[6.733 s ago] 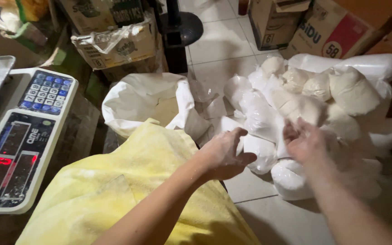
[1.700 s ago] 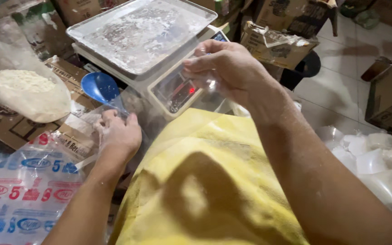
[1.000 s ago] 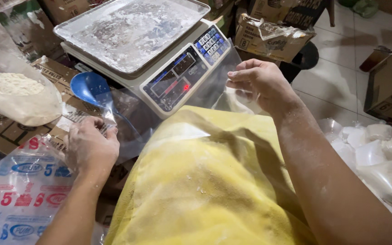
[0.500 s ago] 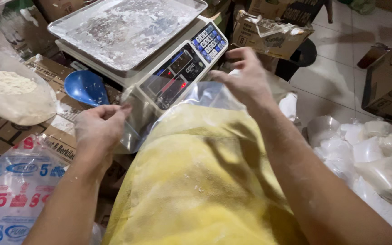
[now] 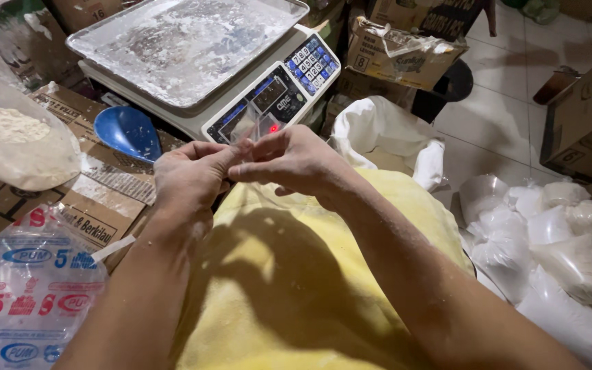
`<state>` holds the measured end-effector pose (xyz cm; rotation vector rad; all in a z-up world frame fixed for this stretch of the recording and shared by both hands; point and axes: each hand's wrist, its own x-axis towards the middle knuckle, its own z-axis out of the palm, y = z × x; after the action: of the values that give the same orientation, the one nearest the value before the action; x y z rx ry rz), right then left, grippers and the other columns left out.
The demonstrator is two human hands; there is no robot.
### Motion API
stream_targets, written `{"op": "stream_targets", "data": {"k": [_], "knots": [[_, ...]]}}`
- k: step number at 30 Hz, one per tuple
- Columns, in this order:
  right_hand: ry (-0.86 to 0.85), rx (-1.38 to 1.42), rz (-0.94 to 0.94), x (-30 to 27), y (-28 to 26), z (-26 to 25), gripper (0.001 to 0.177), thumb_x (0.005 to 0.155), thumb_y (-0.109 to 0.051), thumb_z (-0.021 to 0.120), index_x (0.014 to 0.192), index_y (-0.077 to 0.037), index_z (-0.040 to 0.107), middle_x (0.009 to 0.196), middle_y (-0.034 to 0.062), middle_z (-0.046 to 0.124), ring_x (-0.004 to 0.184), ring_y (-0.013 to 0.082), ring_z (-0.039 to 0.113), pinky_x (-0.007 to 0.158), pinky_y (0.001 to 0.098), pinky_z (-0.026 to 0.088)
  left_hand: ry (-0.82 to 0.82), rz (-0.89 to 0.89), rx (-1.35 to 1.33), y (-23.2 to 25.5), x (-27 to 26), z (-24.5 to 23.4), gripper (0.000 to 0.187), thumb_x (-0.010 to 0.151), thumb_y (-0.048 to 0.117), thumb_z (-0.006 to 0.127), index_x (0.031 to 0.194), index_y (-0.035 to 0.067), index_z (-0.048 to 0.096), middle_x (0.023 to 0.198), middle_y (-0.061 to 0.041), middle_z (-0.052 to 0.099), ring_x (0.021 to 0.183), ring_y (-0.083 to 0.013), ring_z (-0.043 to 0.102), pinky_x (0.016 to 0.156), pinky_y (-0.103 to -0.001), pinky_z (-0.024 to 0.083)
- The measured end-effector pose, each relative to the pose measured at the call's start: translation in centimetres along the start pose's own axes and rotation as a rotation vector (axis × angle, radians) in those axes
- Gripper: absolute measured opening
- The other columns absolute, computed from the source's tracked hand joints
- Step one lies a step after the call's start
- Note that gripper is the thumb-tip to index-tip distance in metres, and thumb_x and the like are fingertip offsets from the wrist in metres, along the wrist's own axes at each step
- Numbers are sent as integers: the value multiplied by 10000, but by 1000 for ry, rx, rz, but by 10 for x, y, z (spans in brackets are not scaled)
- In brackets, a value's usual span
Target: The person scoops white powder from a large sack into a plastic bag placed on a digital scale, adjusts the amount to reach a target weight, then ties the bag closed. The process is repeated for multiple bags.
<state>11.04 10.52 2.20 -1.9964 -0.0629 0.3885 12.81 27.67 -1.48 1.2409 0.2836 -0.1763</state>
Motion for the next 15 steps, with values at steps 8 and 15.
{"op": "stream_targets", "data": {"k": [8, 15], "knots": [[90, 27, 19, 0, 10, 3, 242, 824, -230, 771, 964, -41, 828, 743, 9, 717, 624, 72, 642, 532, 237, 549, -44, -53, 197, -10, -2, 5, 286, 743, 284, 893, 830, 78, 715, 756, -3, 735, 642, -67, 639, 544, -214, 462], [-1, -9, -24, 3, 19, 5, 246, 855, -243, 791, 943, -15, 827, 717, 26, 677, 570, 93, 544, 478, 255, 453, -67, -151, 162, -11, 0, 8, 315, 753, 322, 901, 836, 72, 726, 772, -36, 711, 657, -109, 589, 581, -265, 437]]}}
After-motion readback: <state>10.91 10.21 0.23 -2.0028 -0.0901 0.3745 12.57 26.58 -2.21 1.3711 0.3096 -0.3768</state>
